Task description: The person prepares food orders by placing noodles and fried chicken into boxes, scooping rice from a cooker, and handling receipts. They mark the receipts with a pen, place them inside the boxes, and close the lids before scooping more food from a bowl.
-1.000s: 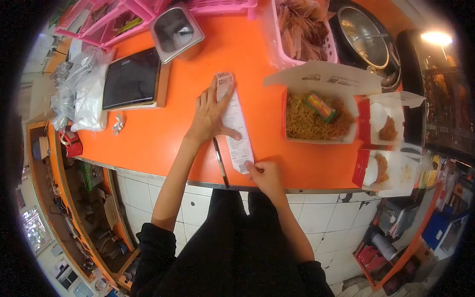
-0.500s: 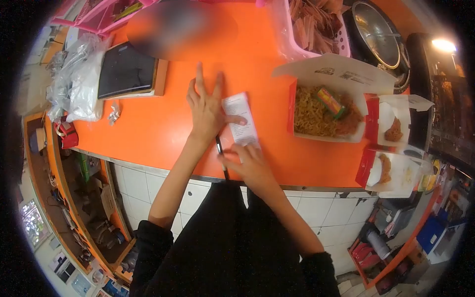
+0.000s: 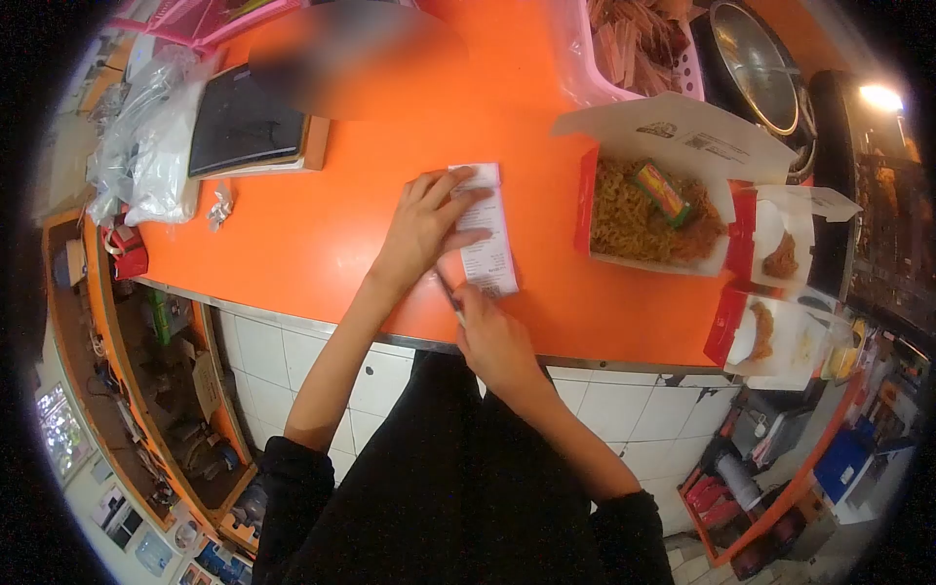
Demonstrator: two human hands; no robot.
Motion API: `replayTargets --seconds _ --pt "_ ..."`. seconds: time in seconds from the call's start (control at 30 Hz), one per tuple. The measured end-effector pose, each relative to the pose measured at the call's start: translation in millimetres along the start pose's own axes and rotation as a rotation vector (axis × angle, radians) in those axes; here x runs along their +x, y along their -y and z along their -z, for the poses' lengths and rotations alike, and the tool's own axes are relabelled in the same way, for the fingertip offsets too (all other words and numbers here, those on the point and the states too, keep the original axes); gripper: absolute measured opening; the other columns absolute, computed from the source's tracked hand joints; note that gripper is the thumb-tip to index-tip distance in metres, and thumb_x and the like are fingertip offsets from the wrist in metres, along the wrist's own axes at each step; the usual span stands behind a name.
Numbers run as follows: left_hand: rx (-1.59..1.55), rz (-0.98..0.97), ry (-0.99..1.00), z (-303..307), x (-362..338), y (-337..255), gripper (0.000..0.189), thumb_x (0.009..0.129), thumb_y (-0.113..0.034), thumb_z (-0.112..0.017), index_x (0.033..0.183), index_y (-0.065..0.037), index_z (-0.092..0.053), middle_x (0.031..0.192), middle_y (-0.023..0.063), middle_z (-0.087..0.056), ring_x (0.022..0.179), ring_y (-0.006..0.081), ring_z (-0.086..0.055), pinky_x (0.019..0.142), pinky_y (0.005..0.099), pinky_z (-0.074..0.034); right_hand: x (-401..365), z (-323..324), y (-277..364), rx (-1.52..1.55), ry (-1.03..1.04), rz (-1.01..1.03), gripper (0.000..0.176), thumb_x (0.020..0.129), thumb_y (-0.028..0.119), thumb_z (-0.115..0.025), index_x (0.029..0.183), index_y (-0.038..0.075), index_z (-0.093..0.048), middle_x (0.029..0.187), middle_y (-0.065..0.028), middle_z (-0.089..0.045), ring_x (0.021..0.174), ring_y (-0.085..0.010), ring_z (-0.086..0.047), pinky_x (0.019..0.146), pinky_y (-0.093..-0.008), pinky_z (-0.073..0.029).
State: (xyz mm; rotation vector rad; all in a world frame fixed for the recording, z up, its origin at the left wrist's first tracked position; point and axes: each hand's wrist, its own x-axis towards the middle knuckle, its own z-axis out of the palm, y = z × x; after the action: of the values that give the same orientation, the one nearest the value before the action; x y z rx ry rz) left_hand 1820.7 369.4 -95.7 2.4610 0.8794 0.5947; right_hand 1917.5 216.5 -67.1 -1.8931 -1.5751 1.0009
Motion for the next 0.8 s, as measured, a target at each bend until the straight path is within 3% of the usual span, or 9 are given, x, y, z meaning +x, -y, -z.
replayTargets --seconds 0.1,0.2,0.3,0.4,0.5,0.6,0.8 --pt "-0.058 0.01 0.032 6.7 -3.1 0.5 0.052 0.064 -0.028 -0.076 0.112 -0.013 -0.062 0.129 0.0047 -0.048 0.113 0.0283 -0.044 0.097 0.0414 -0.037 -10.9 49.5 0.1 0.195 0.353 -0.171 0.017 0.077 0.009 -0.066 0.083 0.004 -0.051 0.072 -0.01 -0.055 0.065 -0.0254 -0.061 0.057 -0.0358 -0.048" --pt "-0.099 0.015 0.056 8.0 -6.4 1.6 0.059 0.06 -0.029 -0.078 0.115 -0.014 -0.061 0.131 0.0042 -0.047 0.114 0.0286 -0.043 0.099 0.0408 -0.036 -13.6 95.6 0.5 0.488 0.473 -0.395 0.021 0.081 0.009 -0.066 0.09 0.003 -0.047 0.065 -0.0105 -0.052 0.061 -0.0226 -0.059 0.056 -0.0319 -0.047" --pt "-0.106 0.006 0.064 7.5 -8.2 3.2 0.065 0.058 -0.03 -0.079 0.117 -0.014 -0.059 0.134 0.0044 -0.045 0.117 0.029 -0.041 0.1 0.0409 -0.036 -6.7 98.5 -1.6 0.895 0.09 -0.212 0.022 0.086 0.011 -0.062 0.096 0.004 -0.045 0.061 -0.0107 -0.048 0.055 -0.0203 -0.054 0.052 -0.0285 -0.043" --pt "-0.116 -0.004 0.076 7.9 -7.6 3.1 0.072 0.055 -0.032 -0.081 0.12 -0.014 -0.057 0.137 0.0048 -0.042 0.119 0.0294 -0.04 0.101 0.0413 -0.035 17.3 95.6 0.9 0.181 -0.036 -0.108 0.02 0.089 0.015 -0.059 0.099 0.004 -0.045 0.062 -0.0119 -0.048 0.052 -0.0207 -0.053 0.052 -0.0325 -0.042" --pt "-0.124 0.006 0.108 10.1 -7.4 3.1 0.079 0.051 -0.034 -0.082 0.123 -0.014 -0.055 0.139 0.0051 -0.039 0.12 0.03 -0.039 0.102 0.0421 -0.033 31.0 101.4 23.6 0.203 0.11 -0.319 0.022 0.089 0.018 -0.057 0.104 0.005 -0.046 0.067 -0.0149 -0.054 0.057 -0.0269 -0.058 0.054 -0.0401 -0.043" --pt "-0.147 0.018 0.123 11.3 -6.8 2.7 0.084 0.048 -0.035 -0.083 0.123 -0.014 -0.054 0.139 0.0054 -0.039 0.12 0.0303 -0.039 0.103 0.0426 -0.032 35.7 93.5 14.1 -0.051 0.036 -0.079 0.025 0.088 0.021 -0.057 0.108 0.007 -0.05 0.074 -0.0172 -0.06 0.066 -0.0338 -0.06 0.059 -0.0453 -0.044" --pt "-0.158 0.016 0.112 12.6 -5.3 3.0 0.083 0.047 -0.035 -0.083 0.121 -0.012 -0.054 0.138 0.0055 -0.039 0.12 0.0302 -0.039 0.102 0.0428 -0.032 51.5 95.8 9.6 -0.324 0.243 0.063 0.016 0.084 0.018 -0.057 0.096 0.008 -0.063 0.08 -0.0182 -0.062 0.077 -0.0343 -0.061 0.067 -0.0439 -0.047"
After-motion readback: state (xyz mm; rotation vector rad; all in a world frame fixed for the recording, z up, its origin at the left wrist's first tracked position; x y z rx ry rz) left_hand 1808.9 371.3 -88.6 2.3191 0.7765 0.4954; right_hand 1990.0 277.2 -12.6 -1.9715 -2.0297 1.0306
